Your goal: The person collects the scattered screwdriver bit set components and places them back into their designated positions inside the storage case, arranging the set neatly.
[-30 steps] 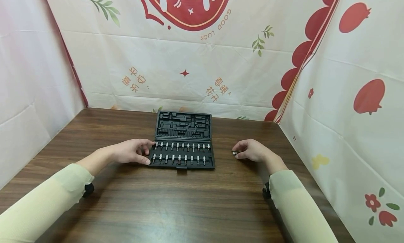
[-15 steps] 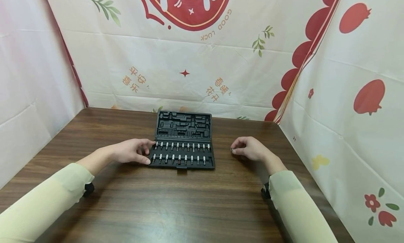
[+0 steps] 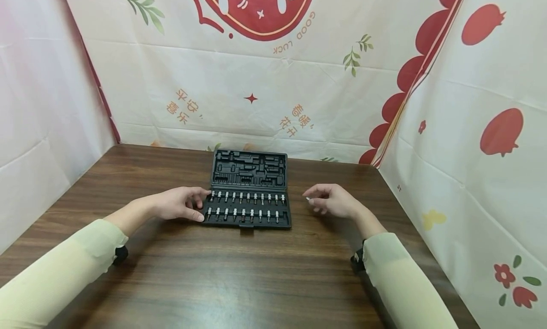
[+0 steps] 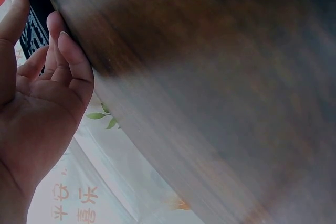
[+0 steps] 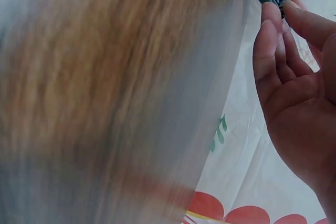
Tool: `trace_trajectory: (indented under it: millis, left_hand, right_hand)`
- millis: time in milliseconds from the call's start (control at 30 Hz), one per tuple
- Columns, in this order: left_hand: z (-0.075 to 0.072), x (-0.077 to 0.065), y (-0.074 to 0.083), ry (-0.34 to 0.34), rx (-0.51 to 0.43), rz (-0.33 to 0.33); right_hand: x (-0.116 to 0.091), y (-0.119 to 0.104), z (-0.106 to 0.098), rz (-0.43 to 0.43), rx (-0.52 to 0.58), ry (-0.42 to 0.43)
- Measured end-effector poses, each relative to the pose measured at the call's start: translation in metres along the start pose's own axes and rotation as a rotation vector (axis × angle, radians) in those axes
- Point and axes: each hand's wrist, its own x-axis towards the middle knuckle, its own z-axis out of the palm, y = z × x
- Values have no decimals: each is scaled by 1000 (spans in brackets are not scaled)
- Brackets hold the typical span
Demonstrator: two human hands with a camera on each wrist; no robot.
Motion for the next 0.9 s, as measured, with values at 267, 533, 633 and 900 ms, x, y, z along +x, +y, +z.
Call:
trace_trajectory:
  millis: [267,533,633,900]
  left_hand:
    - [0,0,1,-5,-1,2]
    - [-1,-1,1,1,3,10]
    - [0,-1,0,0,1,21]
    - [1,0,0,3,-16,24]
  right_hand:
    - [4,-5,6,28,196,-16]
    - [3,-14,14,9,162,-20]
    - [3,-17,17,12,170,-20]
    - [6,-23,27,-9,146,-28]
